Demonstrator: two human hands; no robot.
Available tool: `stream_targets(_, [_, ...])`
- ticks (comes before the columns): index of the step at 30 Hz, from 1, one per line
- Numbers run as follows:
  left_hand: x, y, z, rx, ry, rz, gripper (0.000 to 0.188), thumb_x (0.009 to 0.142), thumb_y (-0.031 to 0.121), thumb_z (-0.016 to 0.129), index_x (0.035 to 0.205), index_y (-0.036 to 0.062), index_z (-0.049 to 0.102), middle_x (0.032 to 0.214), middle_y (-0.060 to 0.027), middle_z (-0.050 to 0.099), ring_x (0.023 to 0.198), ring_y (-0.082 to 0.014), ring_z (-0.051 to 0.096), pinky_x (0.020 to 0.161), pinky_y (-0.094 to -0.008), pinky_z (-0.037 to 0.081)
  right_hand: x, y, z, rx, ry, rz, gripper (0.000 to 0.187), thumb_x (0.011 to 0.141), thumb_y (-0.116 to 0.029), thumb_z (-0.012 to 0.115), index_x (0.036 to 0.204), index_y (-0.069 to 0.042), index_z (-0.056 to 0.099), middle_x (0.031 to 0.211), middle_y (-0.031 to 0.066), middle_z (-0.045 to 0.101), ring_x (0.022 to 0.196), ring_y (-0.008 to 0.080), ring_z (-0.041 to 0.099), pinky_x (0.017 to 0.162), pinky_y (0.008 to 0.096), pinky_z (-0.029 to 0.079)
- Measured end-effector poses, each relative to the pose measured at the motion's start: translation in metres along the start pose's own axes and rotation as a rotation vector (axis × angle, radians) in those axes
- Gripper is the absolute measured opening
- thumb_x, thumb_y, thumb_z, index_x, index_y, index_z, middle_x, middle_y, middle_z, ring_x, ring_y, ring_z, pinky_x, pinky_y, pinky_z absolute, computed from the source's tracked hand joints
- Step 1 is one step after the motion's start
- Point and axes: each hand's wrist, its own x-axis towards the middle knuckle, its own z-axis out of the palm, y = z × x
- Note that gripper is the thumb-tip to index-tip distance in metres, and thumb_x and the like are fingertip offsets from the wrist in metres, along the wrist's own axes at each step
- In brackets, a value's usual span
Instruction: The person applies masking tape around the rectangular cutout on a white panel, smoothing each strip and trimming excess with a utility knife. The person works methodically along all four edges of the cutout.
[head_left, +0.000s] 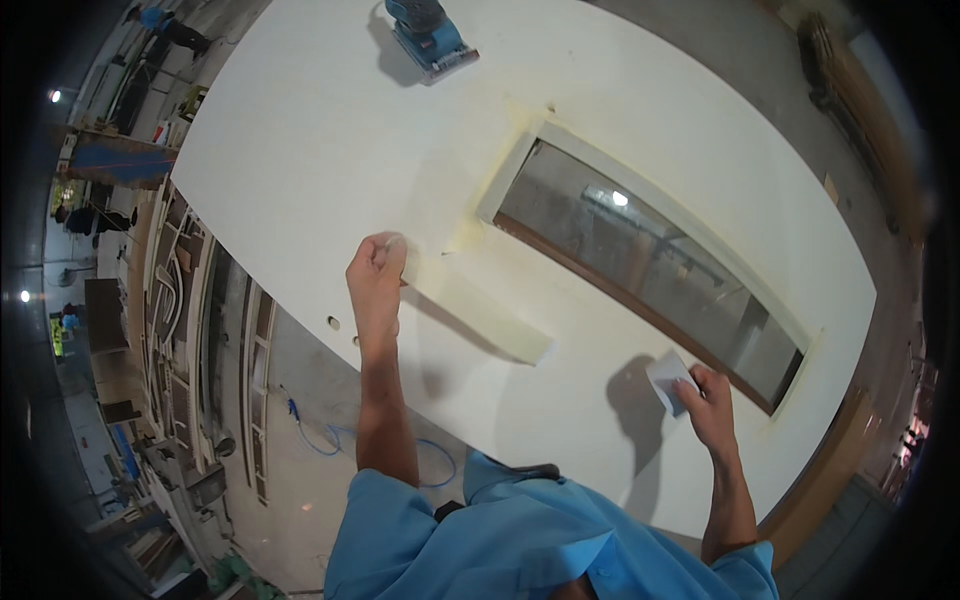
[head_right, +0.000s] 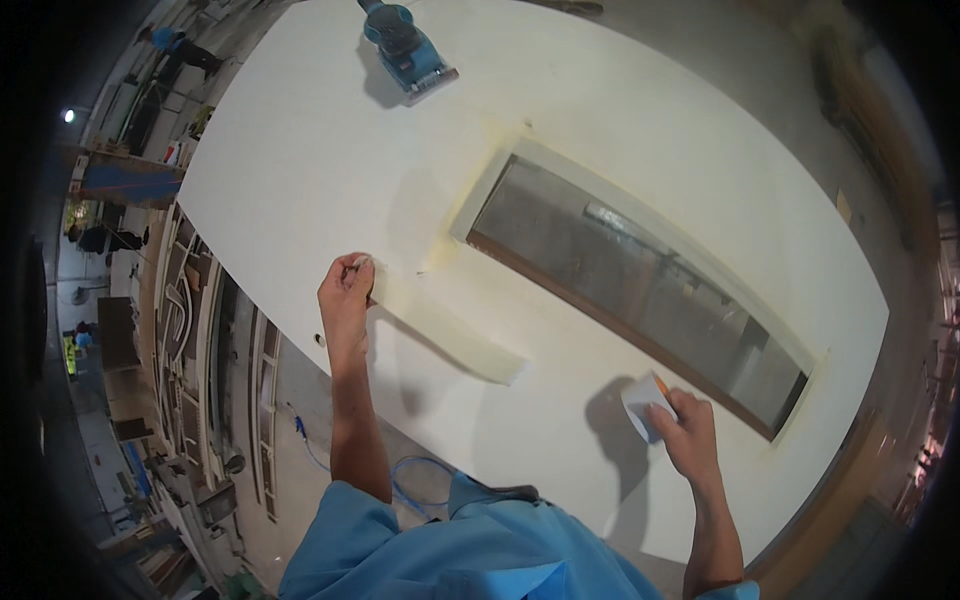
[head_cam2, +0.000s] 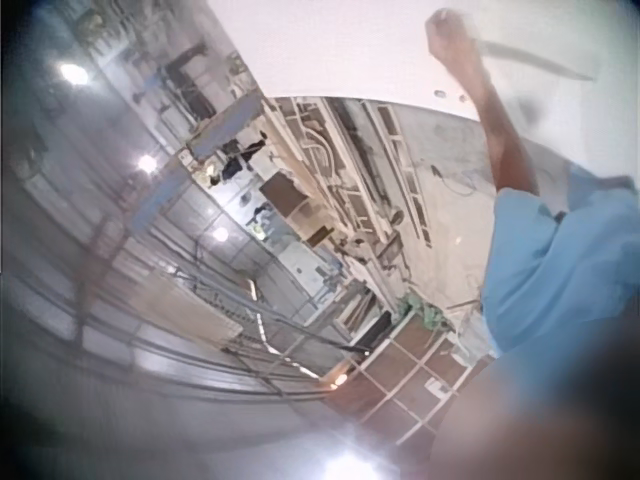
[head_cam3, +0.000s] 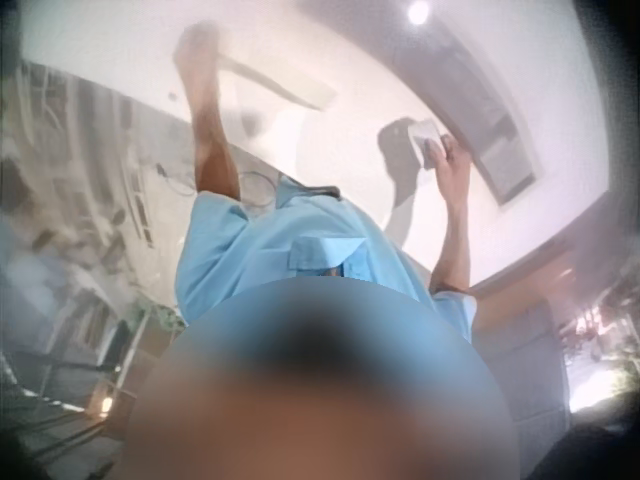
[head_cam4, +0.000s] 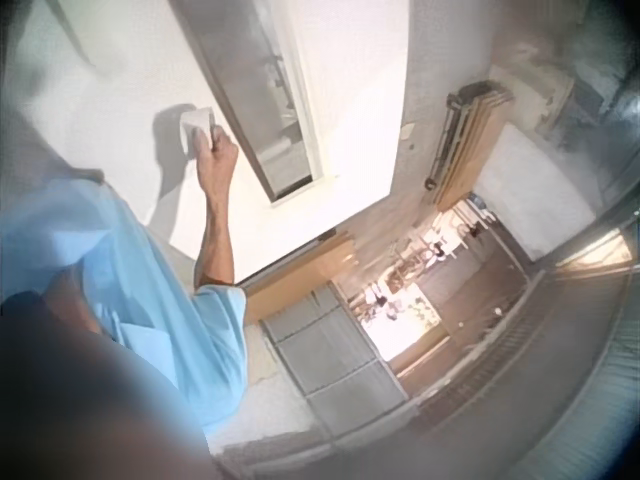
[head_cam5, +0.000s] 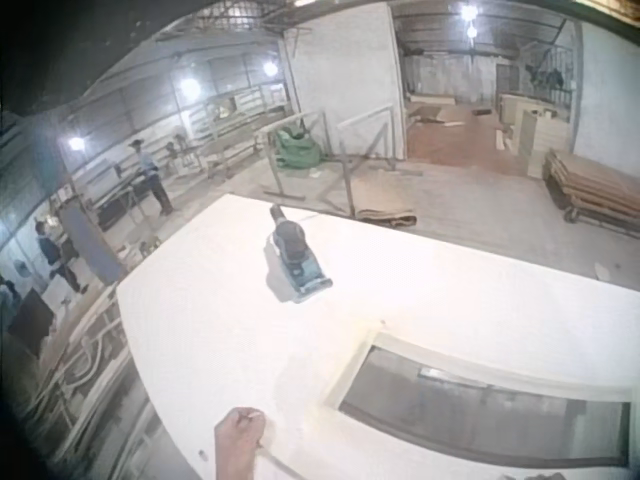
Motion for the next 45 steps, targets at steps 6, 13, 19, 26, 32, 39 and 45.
stream_targets(6, [-0.005,0.016,0.013,-0.004,-0.016,-0.065,0.017,0.103,0.016,0.069,0.115,0.005,0.065,0.098,0.0002,0.07,0.085,-0.0078,0.064,0.074,-0.024,0.052,0.014,-0.007,0.039,0.096,-0.121,-0.164,0.024,0.088,-0.017,0.073,0.098,0.004,0.066,0.076,0.014,0.061,0.079,0.0244,0.057,0.077,0.0384,0.045])
stream_targets(13, [-0.045,0.004,-0.005,0.042,-0.016,-0.047,0.032,0.097,0.006,0.072,0.128,0.0006,0.068,0.104,-0.0047,0.071,0.089,-0.011,0.065,0.082,-0.0259,0.055,0.002,-0.005,0.059,-0.048,-0.063,-0.313,0.018,0.09,-0.014,0.073,0.096,0.003,0.068,0.078,0.0162,0.068,0.069,0.0268,0.065,0.068,0.0388,0.051])
stream_targets(19, [-0.174,-0.025,-0.072,0.571,-0.447,-0.071,0.027,0.097,0.029,0.077,0.11,0.0064,0.078,0.079,0.0023,0.069,0.073,-0.0055,0.055,0.065,-0.0276,0.048,-0.04,-0.018,0.096,-0.176,-0.218,-0.556,0.022,0.093,-0.019,0.073,0.103,0.0,0.076,0.084,0.0213,0.073,0.076,0.0367,0.071,0.072,0.0421,0.055])
stream_targets(26, [-0.377,-0.125,-0.167,1.507,-0.35,-0.095,0.038,0.091,0.041,0.07,0.108,0.0075,0.077,0.106,-0.0208,0.075,0.106,-0.0402,0.07,0.089,-0.0525,0.054,-0.15,0.037,0.082,-0.115,-0.188,-0.613,0.03,0.097,-0.033,0.069,0.1,-0.004,0.077,0.083,0.0181,0.074,0.074,0.0386,0.07,0.069,0.0454,0.056])
stream_targets(32, [-0.422,-0.106,-0.065,1.282,-0.621,0.222,0.051,0.095,0.047,0.068,0.127,0.007,0.072,0.118,-0.0216,0.074,0.11,-0.0417,0.07,0.093,-0.0498,0.055,-0.285,0.153,0.036,0.126,0.019,-0.321,0.031,0.089,-0.03,0.073,0.093,0.0,0.076,0.086,0.018,0.077,0.071,0.0265,0.073,0.07,0.0377,0.056])
stream_targets(39, [-0.487,-0.111,0.031,1.163,-1.333,0.799,0.038,0.1,0.041,0.064,0.102,0.0041,0.072,0.086,-0.0197,0.073,0.089,-0.0425,0.07,0.081,-0.0535,0.055,-0.48,0.335,0.091,0.144,0.499,0.178,0.027,0.087,-0.023,0.074,0.08,0.004,0.073,0.066,0.014,0.068,0.061,0.0205,0.064,0.06,0.0408,0.048])
stream_targets(45, [-0.595,-0.153,0.06,1.072,-1.609,1.213,0.032,0.096,0.039,0.071,0.106,0.0085,0.073,0.097,-0.0189,0.075,0.095,-0.0406,0.071,0.082,-0.0518,0.056,-0.594,0.456,0.241,-0.454,0.795,0.732,0.032,0.092,-0.032,0.065,0.11,-0.008,0.075,0.11,0.0158,0.075,0.106,0.0372,0.069,0.094,0.0568,0.047])
